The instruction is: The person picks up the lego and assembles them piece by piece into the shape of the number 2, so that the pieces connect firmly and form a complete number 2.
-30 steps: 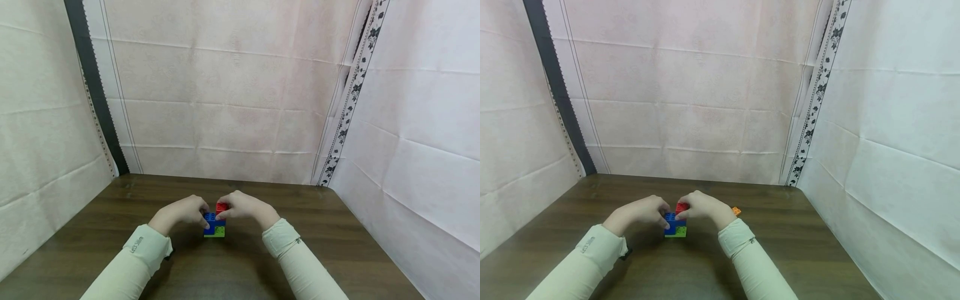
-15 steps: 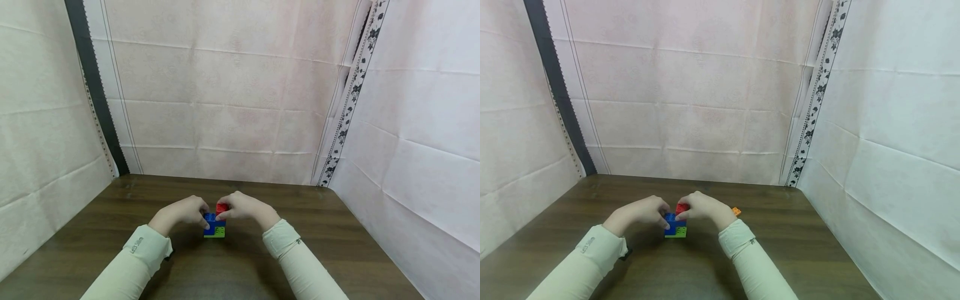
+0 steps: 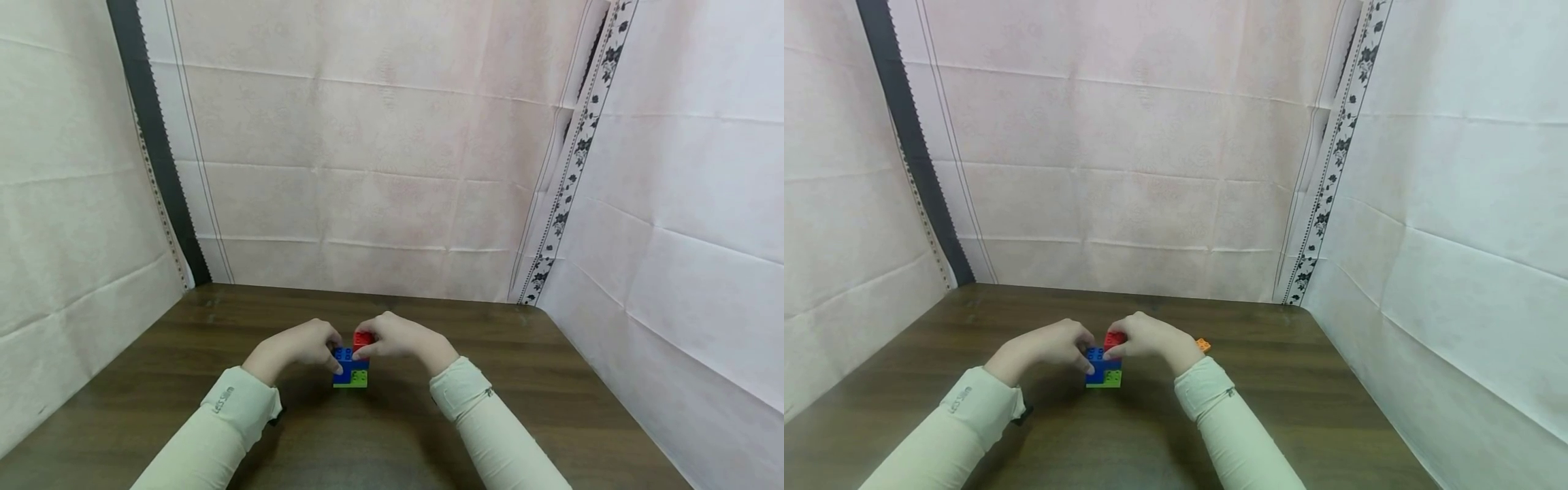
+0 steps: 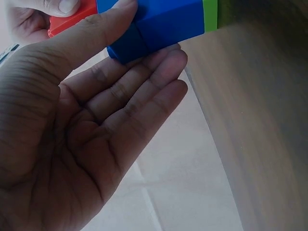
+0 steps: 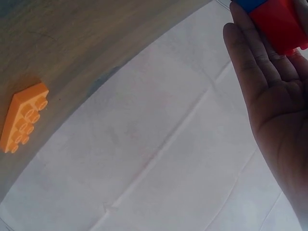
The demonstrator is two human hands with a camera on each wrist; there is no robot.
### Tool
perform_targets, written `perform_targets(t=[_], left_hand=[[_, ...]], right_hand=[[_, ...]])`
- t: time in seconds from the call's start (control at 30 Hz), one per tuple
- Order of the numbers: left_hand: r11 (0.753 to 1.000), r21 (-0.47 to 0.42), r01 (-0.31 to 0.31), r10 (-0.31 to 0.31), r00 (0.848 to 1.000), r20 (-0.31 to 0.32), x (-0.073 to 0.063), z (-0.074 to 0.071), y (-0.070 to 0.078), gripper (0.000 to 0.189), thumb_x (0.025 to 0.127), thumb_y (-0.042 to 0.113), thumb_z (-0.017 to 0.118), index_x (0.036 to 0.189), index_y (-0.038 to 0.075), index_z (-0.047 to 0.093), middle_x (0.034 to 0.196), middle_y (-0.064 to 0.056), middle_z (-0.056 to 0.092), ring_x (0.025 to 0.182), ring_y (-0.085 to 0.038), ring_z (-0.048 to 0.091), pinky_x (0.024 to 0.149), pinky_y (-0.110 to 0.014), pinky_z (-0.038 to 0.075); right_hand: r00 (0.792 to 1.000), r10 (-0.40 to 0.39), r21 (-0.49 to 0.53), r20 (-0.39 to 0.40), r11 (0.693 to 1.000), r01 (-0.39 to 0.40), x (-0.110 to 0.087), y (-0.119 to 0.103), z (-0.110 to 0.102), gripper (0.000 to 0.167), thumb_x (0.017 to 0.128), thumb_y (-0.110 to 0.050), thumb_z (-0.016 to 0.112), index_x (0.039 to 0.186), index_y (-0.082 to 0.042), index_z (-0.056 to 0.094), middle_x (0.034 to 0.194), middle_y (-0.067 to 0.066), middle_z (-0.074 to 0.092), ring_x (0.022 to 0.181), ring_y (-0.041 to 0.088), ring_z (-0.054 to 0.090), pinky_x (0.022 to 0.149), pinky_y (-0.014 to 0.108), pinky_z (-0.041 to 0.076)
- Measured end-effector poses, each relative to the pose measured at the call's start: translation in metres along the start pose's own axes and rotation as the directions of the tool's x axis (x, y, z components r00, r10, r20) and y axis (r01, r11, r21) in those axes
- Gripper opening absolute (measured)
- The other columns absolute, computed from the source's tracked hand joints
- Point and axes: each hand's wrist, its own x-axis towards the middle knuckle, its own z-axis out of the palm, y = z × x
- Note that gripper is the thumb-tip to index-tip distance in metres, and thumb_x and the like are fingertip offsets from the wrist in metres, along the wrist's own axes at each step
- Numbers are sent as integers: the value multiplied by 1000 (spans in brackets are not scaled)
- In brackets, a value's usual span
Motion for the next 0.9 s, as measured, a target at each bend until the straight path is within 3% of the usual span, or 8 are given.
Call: perform_targets(t=[0.9], left_hand=[[1000, 2, 0, 0, 1000, 0, -1, 0, 1, 42, 79, 28, 87, 112, 8, 73, 97, 1, 71, 86, -16, 66, 87, -49, 56]], right_hand=[[1000, -11, 11, 7, 1000, 11, -1, 2, 1, 30, 93, -43, 72, 111, -20, 67, 85, -11, 65, 74, 6, 59, 66, 23, 52]])
